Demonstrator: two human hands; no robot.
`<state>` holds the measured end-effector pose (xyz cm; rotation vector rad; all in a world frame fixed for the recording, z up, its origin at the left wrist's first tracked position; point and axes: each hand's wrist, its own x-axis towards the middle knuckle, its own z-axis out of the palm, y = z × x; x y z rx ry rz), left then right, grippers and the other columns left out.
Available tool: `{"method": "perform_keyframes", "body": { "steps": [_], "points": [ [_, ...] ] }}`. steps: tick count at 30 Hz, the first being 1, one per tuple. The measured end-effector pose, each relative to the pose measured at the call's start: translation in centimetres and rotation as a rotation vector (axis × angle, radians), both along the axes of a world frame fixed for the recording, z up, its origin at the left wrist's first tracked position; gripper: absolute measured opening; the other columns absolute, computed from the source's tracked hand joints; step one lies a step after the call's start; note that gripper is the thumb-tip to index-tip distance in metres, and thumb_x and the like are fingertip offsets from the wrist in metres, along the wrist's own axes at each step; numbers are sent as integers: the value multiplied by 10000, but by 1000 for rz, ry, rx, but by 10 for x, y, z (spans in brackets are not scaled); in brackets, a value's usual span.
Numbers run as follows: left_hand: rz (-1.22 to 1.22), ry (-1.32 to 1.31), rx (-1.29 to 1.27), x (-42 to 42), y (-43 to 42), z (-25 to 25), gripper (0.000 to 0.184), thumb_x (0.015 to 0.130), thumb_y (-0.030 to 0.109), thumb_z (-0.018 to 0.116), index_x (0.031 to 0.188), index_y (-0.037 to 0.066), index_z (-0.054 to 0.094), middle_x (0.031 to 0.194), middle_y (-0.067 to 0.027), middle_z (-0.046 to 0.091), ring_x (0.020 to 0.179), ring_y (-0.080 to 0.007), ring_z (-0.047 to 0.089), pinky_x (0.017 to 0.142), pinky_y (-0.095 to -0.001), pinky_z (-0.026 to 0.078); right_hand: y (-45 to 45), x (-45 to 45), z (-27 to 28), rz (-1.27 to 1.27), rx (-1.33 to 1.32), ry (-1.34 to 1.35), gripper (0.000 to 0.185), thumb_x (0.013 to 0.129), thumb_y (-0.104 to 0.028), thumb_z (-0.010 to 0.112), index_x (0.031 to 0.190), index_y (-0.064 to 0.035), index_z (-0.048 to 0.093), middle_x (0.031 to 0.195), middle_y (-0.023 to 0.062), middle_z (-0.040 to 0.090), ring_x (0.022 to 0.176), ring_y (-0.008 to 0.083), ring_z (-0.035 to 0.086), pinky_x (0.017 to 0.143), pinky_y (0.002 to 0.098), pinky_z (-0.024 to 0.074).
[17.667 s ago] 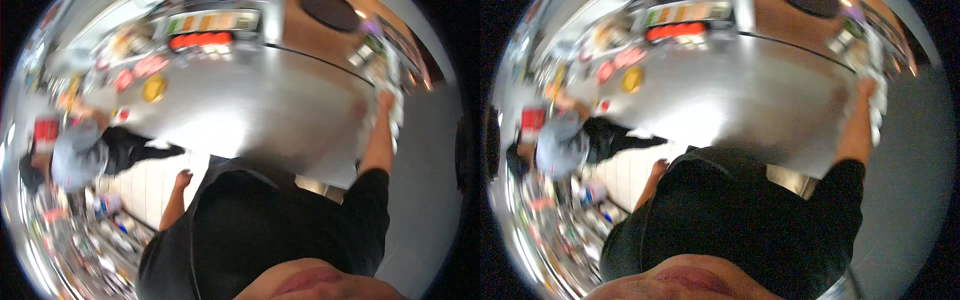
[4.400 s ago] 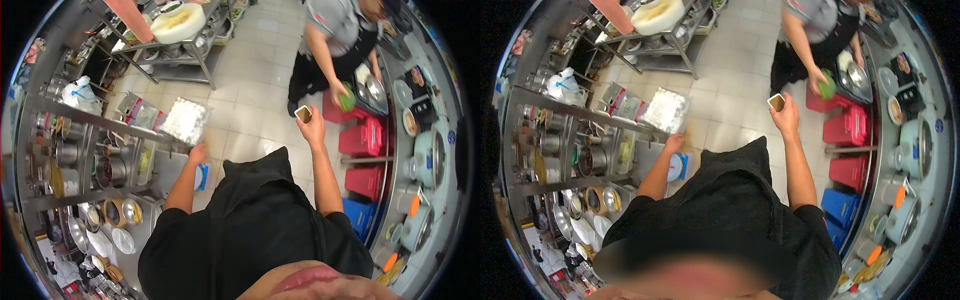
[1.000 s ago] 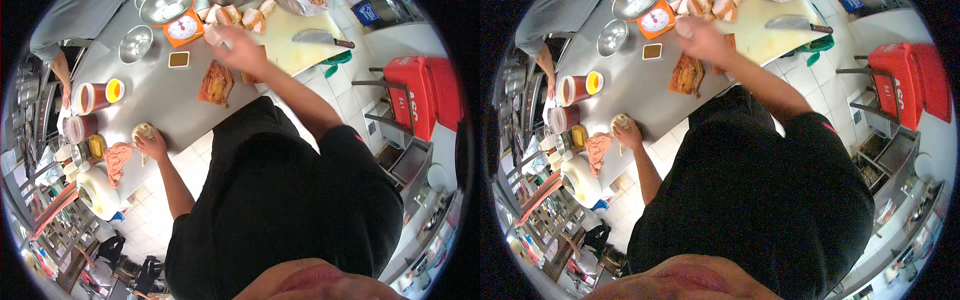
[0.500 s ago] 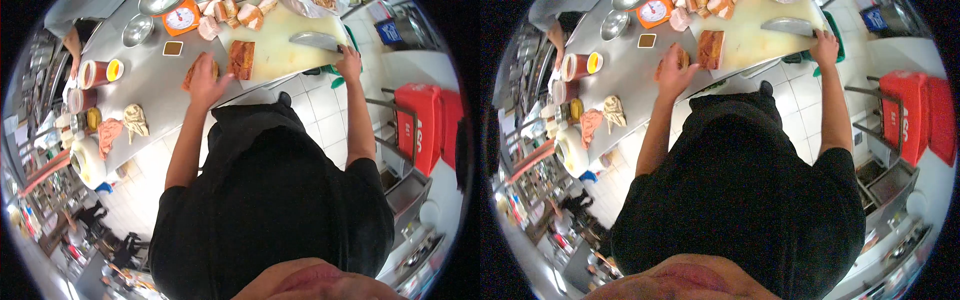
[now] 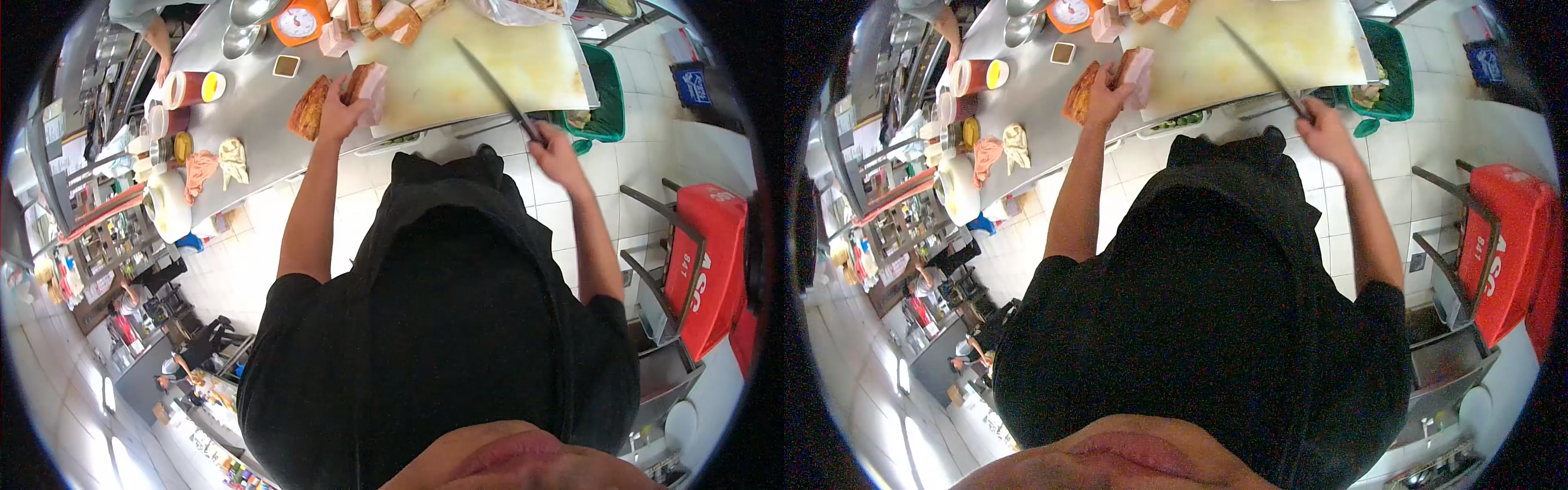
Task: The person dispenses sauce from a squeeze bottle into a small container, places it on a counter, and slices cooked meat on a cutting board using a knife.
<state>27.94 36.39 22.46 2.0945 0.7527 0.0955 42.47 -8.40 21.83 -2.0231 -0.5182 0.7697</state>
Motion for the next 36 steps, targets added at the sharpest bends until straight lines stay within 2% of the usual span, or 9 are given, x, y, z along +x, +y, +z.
{"method": "perform_keyframes", "body": {
  "steps": [1, 3, 5, 9, 15, 20, 27, 30, 36],
  "points": [
    [43, -45, -112, -6, 5, -7, 844, 764, 216, 798, 1506, 25, 443, 1234, -183, 646, 1109, -283, 641, 971, -390, 526, 14, -16, 21, -15, -26, 260, 342, 943, -148, 656, 1247, 8, 645, 829, 105, 650, 766, 157, 580, 699, 373, 502],
    [116, -144, -336, -12, 14, -16, 803, 786, 95, 773, 1513, 24, 439, 1200, -134, 645, 1063, -213, 640, 943, -355, 523, 32, -43, 23, 51, 171, 207, 521, 969, -165, 655, 1456, -30, 530, 1002, 111, 698, 820, 165, 615, 774, 346, 530],
    [150, -181, -439, -16, 7, -3, 791, 787, 68, 763, 1509, 20, 441, 1210, -127, 639, 1073, -211, 637, 941, -345, 519, 56, -52, 40, 115, 117, 391, 560, 961, -164, 658, 1478, -24, 495, 1147, 163, 713, 1012, 224, 673, 916, 369, 530],
    [95, -243, -435, -21, 11, -17, 780, 792, 80, 768, 1500, 15, 448, 1224, -138, 639, 1084, -223, 638, 946, -341, 518, 75, -62, 6, 61, 136, 257, 549, 962, -167, 642, 1466, -2, 499, 1283, 221, 684, 1214, 321, 648, 1048, 386, 488],
    [-172, -183, -152, 3, -13, 8, 806, 763, 192, 815, 1476, 33, 475, 1222, -165, 665, 1117, -232, 648, 969, -357, 526, 21, -51, 13, -358, -139, -317, 436, 976, -158, 635, 1377, -8, 551, 1184, 260, 707, 1090, 368, 717, 925, 421, 556],
    [-505, -127, 515, 23, -31, -4, 809, 755, 342, 786, 1495, 196, 494, 1243, -194, 630, 1174, -409, 596, 1037, -495, 484, 9, -56, 13, -236, 0, -273, 446, 986, -158, 642, 1402, -52, 521, 1098, 263, 720, 1038, 411, 719, 860, 440, 569],
    [-400, -219, 293, 9, -15, -3, 750, 847, 322, 806, 1488, 91, 491, 1410, -170, 575, 1290, -329, 566, 1086, -448, 468, 64, -71, 31, -142, -45, -274, 600, 990, -125, 614, 1551, -149, 403, 1067, 295, 703, 972, 488, 687, 820, 502, 558],
    [-181, -314, 60, 5, 2, -15, 651, 866, 261, 807, 1439, 91, 549, 1371, -126, 618, 1199, -255, 622, 971, -404, 531, 88, -69, 54, -71, -53, -225, 647, 990, -117, 605, 1584, -178, 355, 1054, 299, 700, 954, 491, 684, 808, 506, 557],
    [5, -461, -215, -6, 23, -25, 478, 975, 147, 700, 1412, 26, 548, 1264, -100, 675, 1156, -170, 632, 998, -311, 511, 130, -74, 55, 62, 24, -300, 672, 975, -100, 594, 1591, -205, 347, 1059, 295, 695, 964, 481, 679, 824, 523, 553]
  ]
}}
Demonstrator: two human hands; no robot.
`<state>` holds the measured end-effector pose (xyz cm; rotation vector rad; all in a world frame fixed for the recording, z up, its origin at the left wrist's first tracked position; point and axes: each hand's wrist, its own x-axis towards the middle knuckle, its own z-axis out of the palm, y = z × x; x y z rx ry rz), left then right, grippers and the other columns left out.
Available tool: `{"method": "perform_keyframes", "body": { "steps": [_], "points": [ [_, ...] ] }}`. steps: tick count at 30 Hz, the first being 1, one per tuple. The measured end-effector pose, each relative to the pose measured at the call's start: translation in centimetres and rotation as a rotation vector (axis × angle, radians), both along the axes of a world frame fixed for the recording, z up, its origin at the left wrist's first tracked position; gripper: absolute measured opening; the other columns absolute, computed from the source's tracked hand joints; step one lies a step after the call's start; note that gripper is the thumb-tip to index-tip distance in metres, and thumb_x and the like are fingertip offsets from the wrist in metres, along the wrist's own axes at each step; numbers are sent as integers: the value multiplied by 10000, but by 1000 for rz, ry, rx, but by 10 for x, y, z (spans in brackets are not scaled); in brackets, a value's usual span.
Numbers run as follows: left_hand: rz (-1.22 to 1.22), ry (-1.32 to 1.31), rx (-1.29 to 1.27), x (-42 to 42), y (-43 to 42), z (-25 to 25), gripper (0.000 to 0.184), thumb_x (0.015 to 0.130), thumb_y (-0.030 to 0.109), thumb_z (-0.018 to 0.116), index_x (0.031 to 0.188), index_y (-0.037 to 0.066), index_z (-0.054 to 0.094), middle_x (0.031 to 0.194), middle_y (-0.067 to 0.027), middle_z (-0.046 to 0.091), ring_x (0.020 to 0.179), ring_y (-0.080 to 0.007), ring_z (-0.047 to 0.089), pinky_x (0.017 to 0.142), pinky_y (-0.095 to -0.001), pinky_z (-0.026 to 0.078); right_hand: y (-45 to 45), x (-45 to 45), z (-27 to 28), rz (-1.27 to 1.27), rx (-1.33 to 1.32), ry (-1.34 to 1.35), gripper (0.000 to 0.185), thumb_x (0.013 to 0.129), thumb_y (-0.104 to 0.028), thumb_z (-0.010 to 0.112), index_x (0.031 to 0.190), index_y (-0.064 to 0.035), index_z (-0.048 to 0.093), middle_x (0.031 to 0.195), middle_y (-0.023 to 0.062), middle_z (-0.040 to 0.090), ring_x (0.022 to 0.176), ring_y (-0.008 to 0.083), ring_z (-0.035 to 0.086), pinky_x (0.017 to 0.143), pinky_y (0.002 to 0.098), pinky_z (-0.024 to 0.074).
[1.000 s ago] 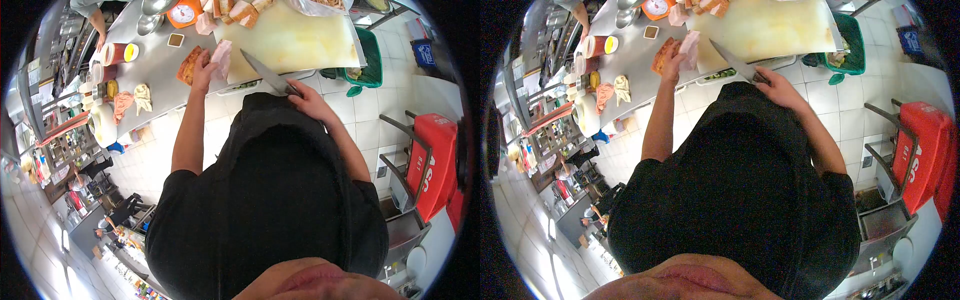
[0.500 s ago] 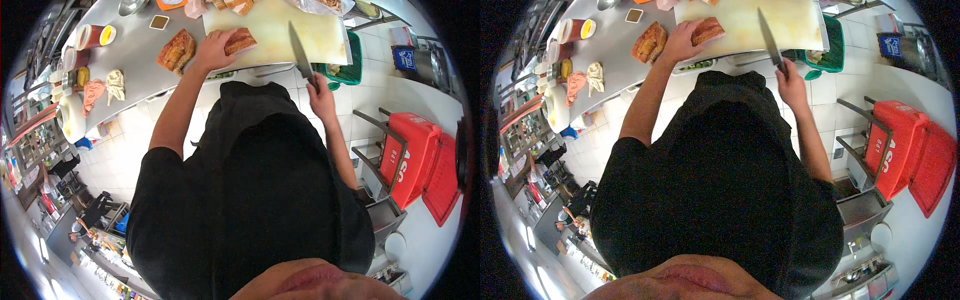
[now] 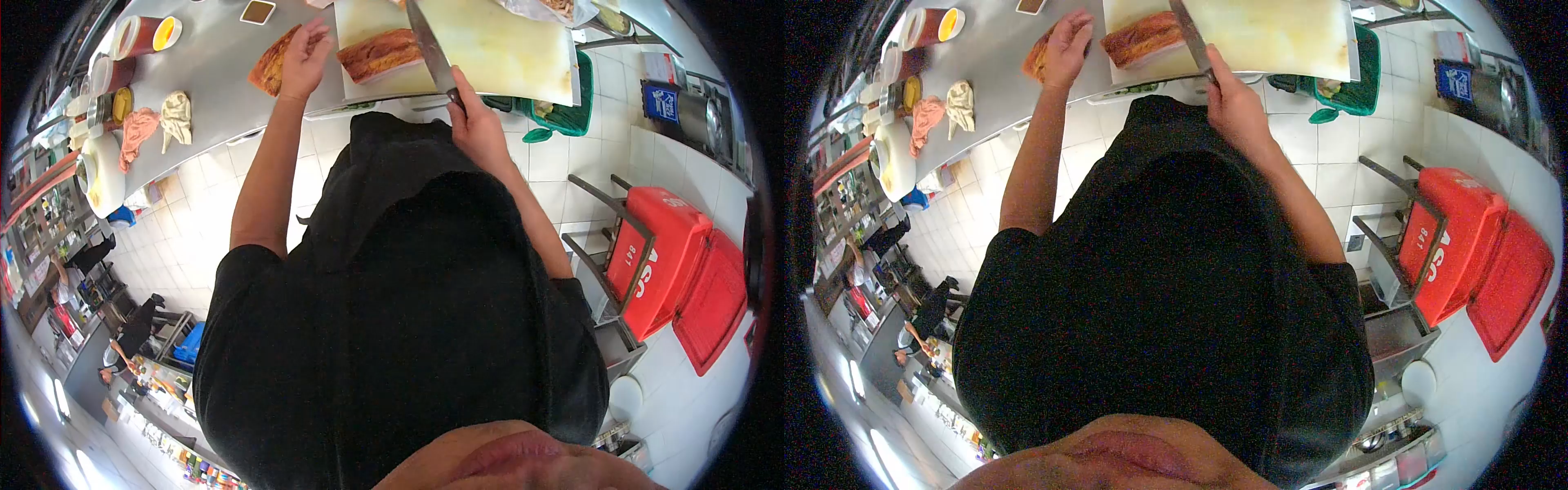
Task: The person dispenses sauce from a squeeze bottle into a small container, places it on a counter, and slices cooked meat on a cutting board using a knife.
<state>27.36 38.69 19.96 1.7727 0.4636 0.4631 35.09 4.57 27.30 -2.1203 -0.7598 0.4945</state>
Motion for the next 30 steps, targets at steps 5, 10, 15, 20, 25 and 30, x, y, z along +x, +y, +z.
{"method": "perform_keyframes", "body": {
  "steps": [5, 10, 15, 20, 25, 30],
  "points": [
    [37, -33, -15, -10, -1, -10, 441, 975, 154, 705, 1380, 33, 582, 1259, -125, 681, 1129, -173, 652, 973, -308, 526, 18, -5, -3, 62, 14, -45, 671, 980, -118, 583, 1596, -209, 331, 1096, 294, 692, 965, 478, 678, 837, 523, 555],
    [40, 0, 53, -18, -6, -11, 396, 967, 152, 713, 1332, 29, 621, 1228, -116, 688, 1079, -168, 664, 926, -306, 542, 26, -11, -9, 72, -83, -60, 661, 990, -140, 574, 1601, -210, 331, 1075, 284, 696, 940, 475, 680, 819, 521, 554],
    [13, 33, 249, -19, -12, 2, 368, 958, 162, 718, 1295, 30, 648, 1142, -105, 691, 984, -167, 664, 879, -310, 549, 31, -16, 2, 58, -220, -65, 655, 991, -140, 587, 1599, -218, 356, 1045, 258, 705, 924, 464, 677, 814, 510, 550],
    [-38, 65, 364, -11, -15, 9, 366, 946, 219, 727, 1270, 58, 670, 1135, -123, 689, 989, -213, 675, 860, -336, 561, 31, -19, 4, 47, -194, -75, 658, 991, -138, 589, 1600, -219, 352, 1018, 255, 701, 902, 466, 673, 786, 519, 545],
    [-65, 60, 379, 4, -22, 4, 353, 936, 236, 730, 1239, 62, 688, 1130, -149, 691, 1013, -284, 682, 853, -376, 574, 30, -21, -1, 35, -150, -108, 659, 987, -143, 594, 1596, -226, 357, 994, 262, 695, 865, 468, 676, 765, 529, 555],
    [-83, 19, 404, 11, -23, -5, 354, 925, 230, 735, 1233, 63, 687, 1118, -157, 691, 1000, -291, 687, 859, -388, 569, 30, -22, 10, 0, -122, -130, 643, 981, -119, 620, 1580, -206, 404, 978, 249, 696, 878, 442, 681, 772, 494, 551]
  ]
}}
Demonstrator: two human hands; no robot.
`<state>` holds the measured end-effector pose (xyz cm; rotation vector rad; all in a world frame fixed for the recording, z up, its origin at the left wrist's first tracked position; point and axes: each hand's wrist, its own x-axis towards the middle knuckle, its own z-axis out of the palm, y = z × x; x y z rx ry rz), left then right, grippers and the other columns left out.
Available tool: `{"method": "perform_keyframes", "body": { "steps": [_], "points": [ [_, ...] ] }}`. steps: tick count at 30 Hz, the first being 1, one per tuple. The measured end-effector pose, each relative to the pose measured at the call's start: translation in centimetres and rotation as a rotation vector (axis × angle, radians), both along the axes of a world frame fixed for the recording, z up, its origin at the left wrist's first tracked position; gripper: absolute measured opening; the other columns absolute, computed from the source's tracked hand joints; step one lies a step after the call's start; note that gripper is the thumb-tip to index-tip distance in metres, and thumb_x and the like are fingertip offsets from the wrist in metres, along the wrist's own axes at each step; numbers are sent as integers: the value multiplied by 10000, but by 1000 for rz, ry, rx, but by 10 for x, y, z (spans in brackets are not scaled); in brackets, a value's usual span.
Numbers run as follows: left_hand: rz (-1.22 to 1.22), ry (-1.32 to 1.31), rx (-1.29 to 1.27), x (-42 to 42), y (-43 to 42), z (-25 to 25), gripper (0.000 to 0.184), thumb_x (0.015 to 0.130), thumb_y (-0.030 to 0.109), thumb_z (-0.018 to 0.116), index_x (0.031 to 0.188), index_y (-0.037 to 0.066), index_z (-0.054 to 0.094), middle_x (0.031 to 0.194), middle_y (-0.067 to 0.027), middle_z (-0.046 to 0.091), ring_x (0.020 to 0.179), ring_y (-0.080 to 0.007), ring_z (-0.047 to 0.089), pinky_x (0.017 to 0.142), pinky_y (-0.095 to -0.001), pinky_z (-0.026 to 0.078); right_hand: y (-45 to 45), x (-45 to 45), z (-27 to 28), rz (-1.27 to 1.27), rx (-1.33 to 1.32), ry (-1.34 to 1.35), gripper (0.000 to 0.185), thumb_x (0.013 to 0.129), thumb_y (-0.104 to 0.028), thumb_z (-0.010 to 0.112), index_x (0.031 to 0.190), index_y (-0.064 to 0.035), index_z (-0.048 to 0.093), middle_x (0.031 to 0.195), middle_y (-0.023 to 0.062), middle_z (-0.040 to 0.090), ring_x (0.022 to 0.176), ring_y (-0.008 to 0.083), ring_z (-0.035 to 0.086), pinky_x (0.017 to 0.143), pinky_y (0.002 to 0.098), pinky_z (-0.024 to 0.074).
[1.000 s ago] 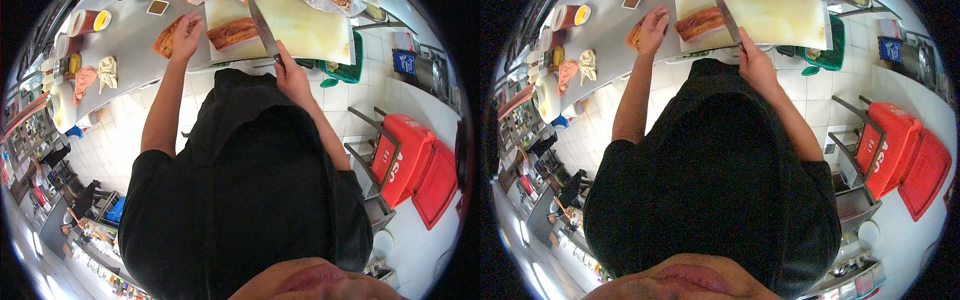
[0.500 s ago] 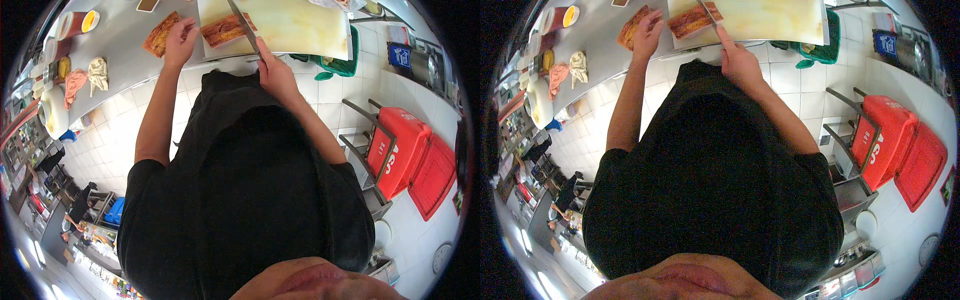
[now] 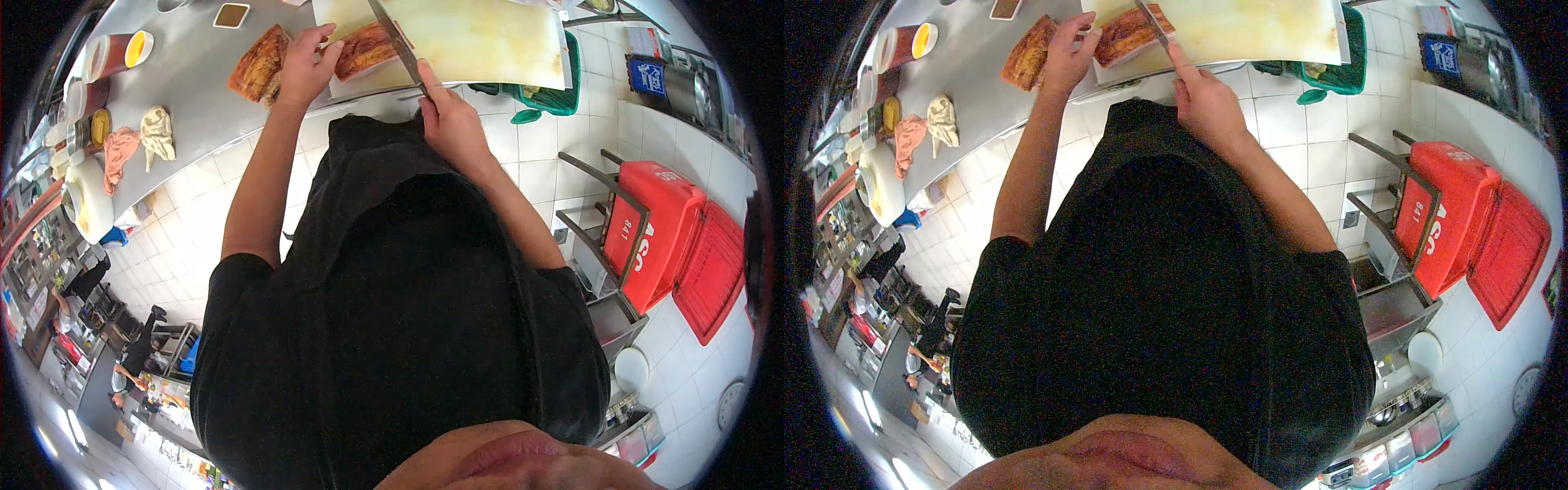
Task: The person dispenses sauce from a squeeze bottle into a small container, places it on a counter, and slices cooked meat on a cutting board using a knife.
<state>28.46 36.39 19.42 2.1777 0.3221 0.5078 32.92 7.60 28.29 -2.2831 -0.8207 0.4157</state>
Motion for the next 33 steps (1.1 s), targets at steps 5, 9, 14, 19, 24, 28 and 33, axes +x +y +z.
{"method": "perform_keyframes", "body": {
  "steps": [5, 9, 14, 19, 24, 28, 33],
  "points": [
    [-6, -1, 48, 0, 0, 3, 331, 926, 229, 733, 1211, 65, 693, 1113, -149, 694, 972, -299, 692, 855, -387, 567, 0, -1, -5, 26, 18, -4, 654, 984, -128, 605, 1589, -229, 379, 985, 254, 695, 843, 448, 685, 754, 514, 563],
    [5, 13, 51, -3, 0, 4, 323, 929, 226, 729, 1205, 62, 692, 1114, -143, 694, 963, -299, 695, 842, -386, 572, 3, -3, -6, 21, -11, 13, 642, 987, -124, 616, 1582, -234, 402, 971, 235, 701, 853, 435, 684, 759, 487, 558],
    [-3, 25, 27, -3, 1, 2, 318, 934, 222, 725, 1205, 59, 690, 1121, -142, 690, 962, -291, 696, 795, -380, 589, 6, -4, -8, 12, -55, 18, 651, 987, -138, 616, 1588, -244, 389, 985, 233, 704, 868, 438, 684, 769, 493, 561],
    [-12, 11, 42, -3, 2, -1, 314, 938, 218, 725, 1208, 62, 691, 1116, -136, 686, 973, -280, 694, 776, -371, 598, 8, -4, -2, 8, -112, 30, 652, 988, -149, 601, 1593, -249, 376, 983, 231, 705, 868, 444, 683, 771, 513, 556],
    [2, 23, 13, -3, 2, 3, 311, 936, 217, 728, 1205, 64, 696, 1100, -140, 684, 976, -279, 690, 777, -368, 596, 10, -4, -3, 18, -146, 20, 676, 978, -152, 599, 1602, -244, 354, 943, 235, 706, 828, 446, 682, 754, 526, 551],
    [28, 41, -43, -3, 3, 1, 312, 934, 216, 728, 1206, 67, 699, 1085, -140, 686, 967, -282, 685, 785, -369, 588, 11, -3, -2, 31, -166, 4, 692, 973, -148, 603, 1607, -233, 340, 907, 239, 704, 810, 444, 683, 744, 528, 550],
    [14, 21, -10, -3, 6, -4, 308, 934, 213, 724, 1206, 69, 701, 1068, -138, 687, 961, -280, 682, 812, -376, 580, 11, -2, -1, 37, -163, -8, 697, 973, -146, 604, 1611, -226, 333, 892, 240, 702, 798, 441, 684, 731, 527, 550]
  ]
}}
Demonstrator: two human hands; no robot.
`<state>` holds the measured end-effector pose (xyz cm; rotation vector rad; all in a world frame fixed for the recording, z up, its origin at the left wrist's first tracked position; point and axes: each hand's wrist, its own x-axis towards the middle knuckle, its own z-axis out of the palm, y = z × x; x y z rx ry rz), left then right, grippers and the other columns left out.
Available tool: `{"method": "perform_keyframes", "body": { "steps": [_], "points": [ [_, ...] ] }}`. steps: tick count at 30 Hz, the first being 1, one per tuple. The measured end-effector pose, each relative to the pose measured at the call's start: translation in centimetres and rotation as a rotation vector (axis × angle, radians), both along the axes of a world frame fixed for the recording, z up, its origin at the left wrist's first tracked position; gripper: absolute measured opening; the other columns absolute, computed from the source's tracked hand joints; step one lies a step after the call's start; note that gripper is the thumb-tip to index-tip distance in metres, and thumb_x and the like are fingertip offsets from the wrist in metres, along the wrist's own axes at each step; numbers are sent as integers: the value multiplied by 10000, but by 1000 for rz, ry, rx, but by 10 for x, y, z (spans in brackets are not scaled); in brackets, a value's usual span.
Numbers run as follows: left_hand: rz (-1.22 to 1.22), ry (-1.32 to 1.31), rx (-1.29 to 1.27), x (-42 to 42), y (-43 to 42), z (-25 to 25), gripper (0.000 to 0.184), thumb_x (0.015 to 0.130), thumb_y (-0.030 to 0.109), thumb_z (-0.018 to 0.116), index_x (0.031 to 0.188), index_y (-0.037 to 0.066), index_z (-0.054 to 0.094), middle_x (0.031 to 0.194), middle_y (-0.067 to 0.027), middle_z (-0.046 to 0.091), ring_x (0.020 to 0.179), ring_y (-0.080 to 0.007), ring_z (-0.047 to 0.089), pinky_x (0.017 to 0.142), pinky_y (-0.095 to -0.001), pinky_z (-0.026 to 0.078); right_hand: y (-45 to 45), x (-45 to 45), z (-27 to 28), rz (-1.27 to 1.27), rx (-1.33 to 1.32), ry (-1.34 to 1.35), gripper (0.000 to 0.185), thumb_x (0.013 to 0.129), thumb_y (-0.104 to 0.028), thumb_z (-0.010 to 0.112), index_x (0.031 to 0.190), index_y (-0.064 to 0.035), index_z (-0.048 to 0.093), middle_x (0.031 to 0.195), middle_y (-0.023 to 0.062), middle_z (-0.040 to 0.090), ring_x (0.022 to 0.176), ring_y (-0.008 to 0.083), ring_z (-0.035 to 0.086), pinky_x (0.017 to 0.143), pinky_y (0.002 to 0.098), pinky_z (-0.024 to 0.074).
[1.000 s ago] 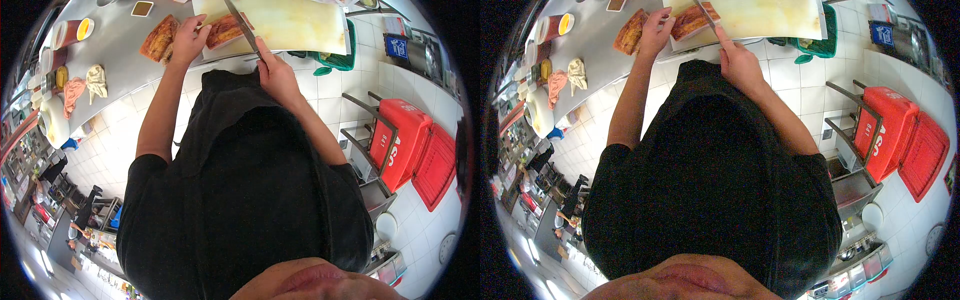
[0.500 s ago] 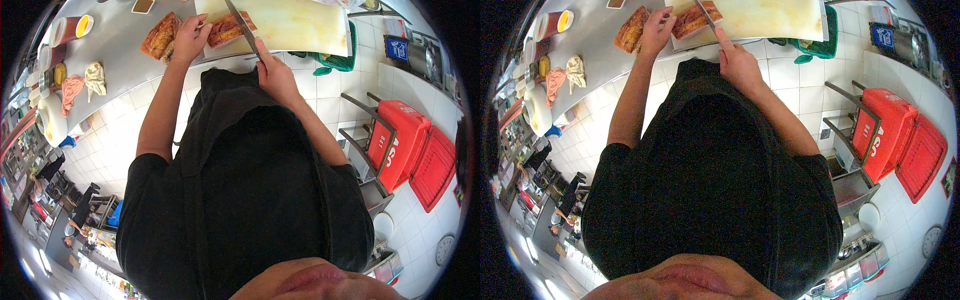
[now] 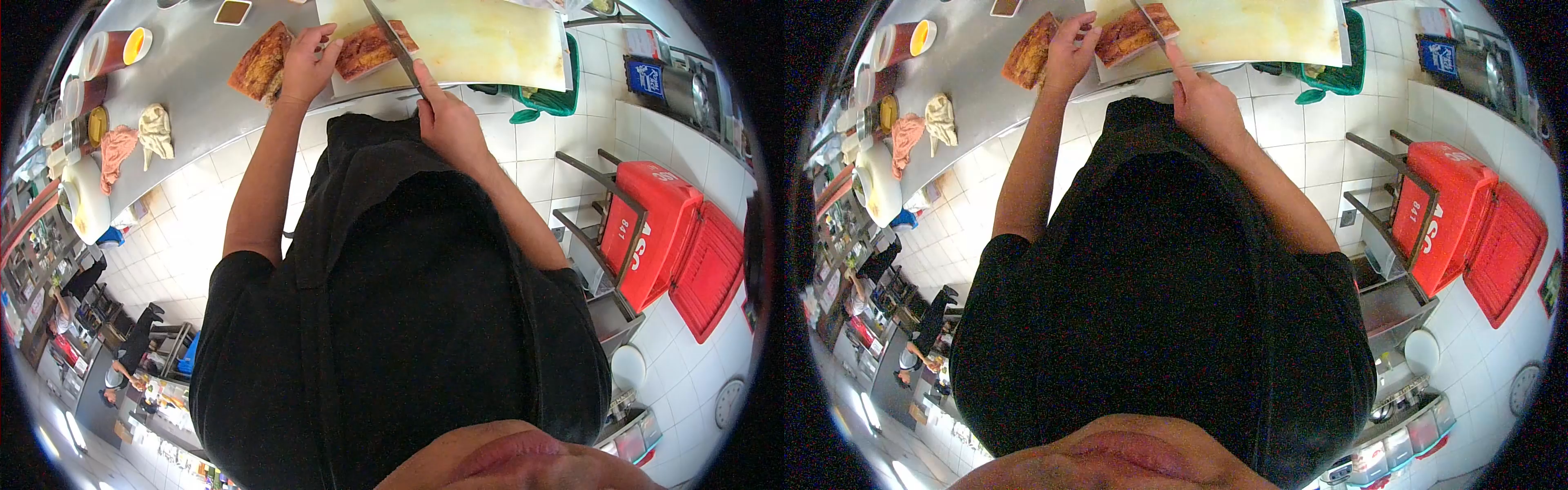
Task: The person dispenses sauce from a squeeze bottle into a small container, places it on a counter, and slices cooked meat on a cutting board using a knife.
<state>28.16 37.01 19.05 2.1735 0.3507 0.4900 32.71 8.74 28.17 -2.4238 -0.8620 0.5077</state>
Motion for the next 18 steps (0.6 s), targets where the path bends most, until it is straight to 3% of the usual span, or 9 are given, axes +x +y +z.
{"method": "perform_keyframes", "body": {
  "steps": [10, 18],
  "points": [
    [18, -25, -83, -5, 2, 2, 300, 946, 187, 708, 1214, 54, 689, 1080, -127, 680, 944, -250, 685, 787, -360, 592, 3, 0, 8, 0, -16, 4, 689, 974, -145, 602, 1608, -222, 342, 869, 239, 699, 787, 435, 685, 725, 525, 546],
    [26, -51, -7, -10, 11, 4, 306, 950, 172, 699, 1231, 51, 682, 1080, -125, 691, 923, -231, 682, 788, -344, 595, 2, 2, 4, 24, -29, -1, 700, 974, -170, 586, 1608, -241, 300, 855, 256, 690, 767, 453, 689, 707, 571, 569]
  ]
}}
